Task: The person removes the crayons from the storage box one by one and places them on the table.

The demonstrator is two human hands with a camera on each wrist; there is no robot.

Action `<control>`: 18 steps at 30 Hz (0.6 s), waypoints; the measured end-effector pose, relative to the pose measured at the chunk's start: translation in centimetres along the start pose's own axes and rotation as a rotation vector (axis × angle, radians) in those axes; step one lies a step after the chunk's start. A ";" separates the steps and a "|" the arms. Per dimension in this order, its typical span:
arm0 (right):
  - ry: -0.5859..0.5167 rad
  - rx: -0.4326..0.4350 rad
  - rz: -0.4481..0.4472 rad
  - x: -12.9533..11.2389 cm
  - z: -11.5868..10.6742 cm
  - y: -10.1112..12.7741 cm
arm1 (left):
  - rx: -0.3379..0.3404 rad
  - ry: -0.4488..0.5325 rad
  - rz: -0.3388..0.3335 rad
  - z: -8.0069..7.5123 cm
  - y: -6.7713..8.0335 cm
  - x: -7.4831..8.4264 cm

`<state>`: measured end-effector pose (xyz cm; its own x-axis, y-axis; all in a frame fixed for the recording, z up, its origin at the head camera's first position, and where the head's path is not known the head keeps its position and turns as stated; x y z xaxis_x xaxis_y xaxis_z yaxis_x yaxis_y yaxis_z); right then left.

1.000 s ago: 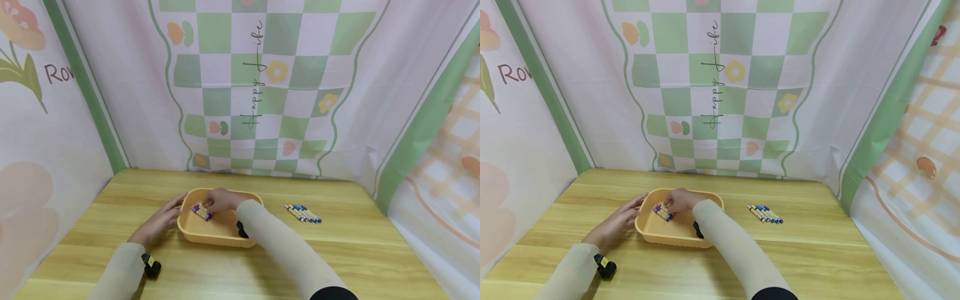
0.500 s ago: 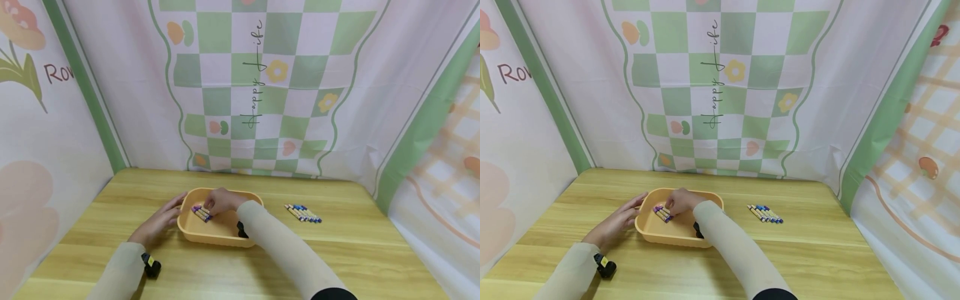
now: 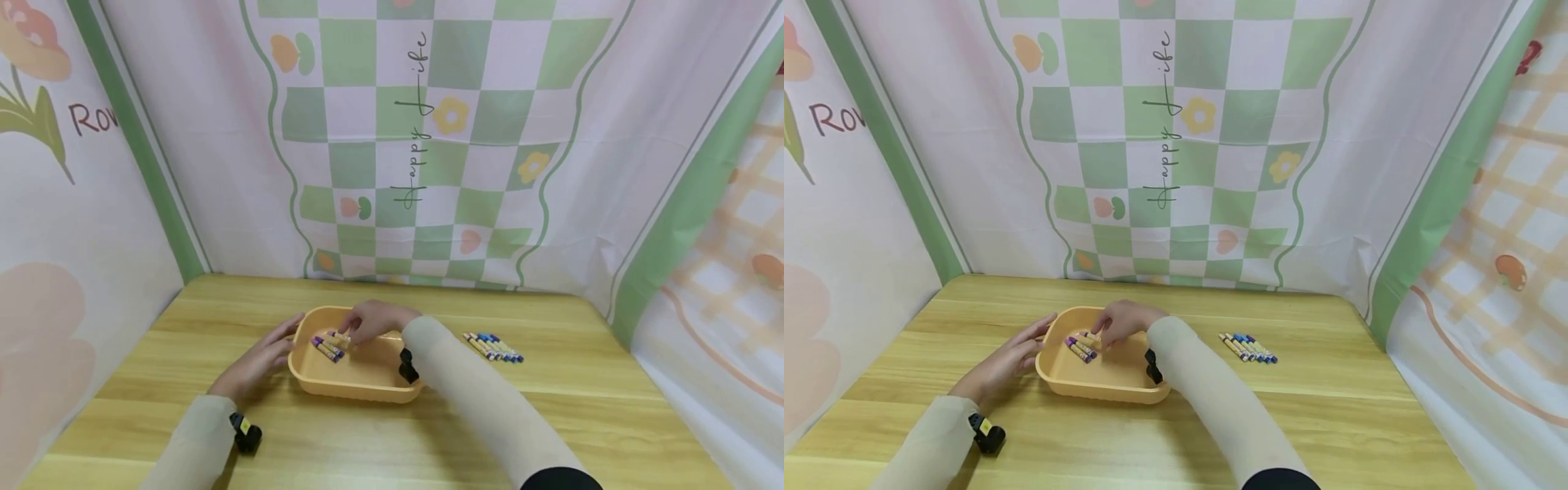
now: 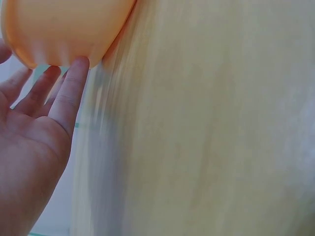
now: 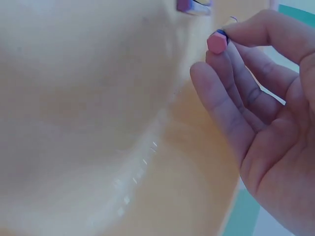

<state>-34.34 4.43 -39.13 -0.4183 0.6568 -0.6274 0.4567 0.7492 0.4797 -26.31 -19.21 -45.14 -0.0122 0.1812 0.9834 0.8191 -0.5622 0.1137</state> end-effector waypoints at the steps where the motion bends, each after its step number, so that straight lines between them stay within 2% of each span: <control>1: -0.024 -0.005 -0.010 0.0 -0.2 0.3 | 0.004 0.008 -0.007 0.0 0.0 0.0; 4: -0.092 -0.022 -0.037 0.2 -0.9 1.2 | 0.009 0.026 -0.018 0.0 0.1 0.0; 6: -0.098 -0.018 -0.047 0.4 -1.4 1.9 | 0.011 0.027 -0.018 0.0 0.1 0.1; 13: -0.040 0.051 -0.009 1.5 -3.4 5.9 | 0.010 0.029 -0.015 0.1 0.0 0.1; 18: -0.059 0.094 0.012 3.3 -4.4 9.5 | 0.013 0.016 -0.023 0.1 0.0 0.0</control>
<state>-34.87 14.07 -33.94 -0.3665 0.6576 -0.6582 0.5343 0.7279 0.4297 -26.28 -19.16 -45.17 -0.0399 0.1809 0.9827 0.8260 -0.5474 0.1343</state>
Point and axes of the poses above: each hand's wrist, its own y-axis away from the middle knuckle, its own z-axis out of the palm, x = y × z, the point moved 3 cm from there along -y, towards the middle knuckle, and after that the axes turned 15 degrees about -x, right-handed, at the moved point
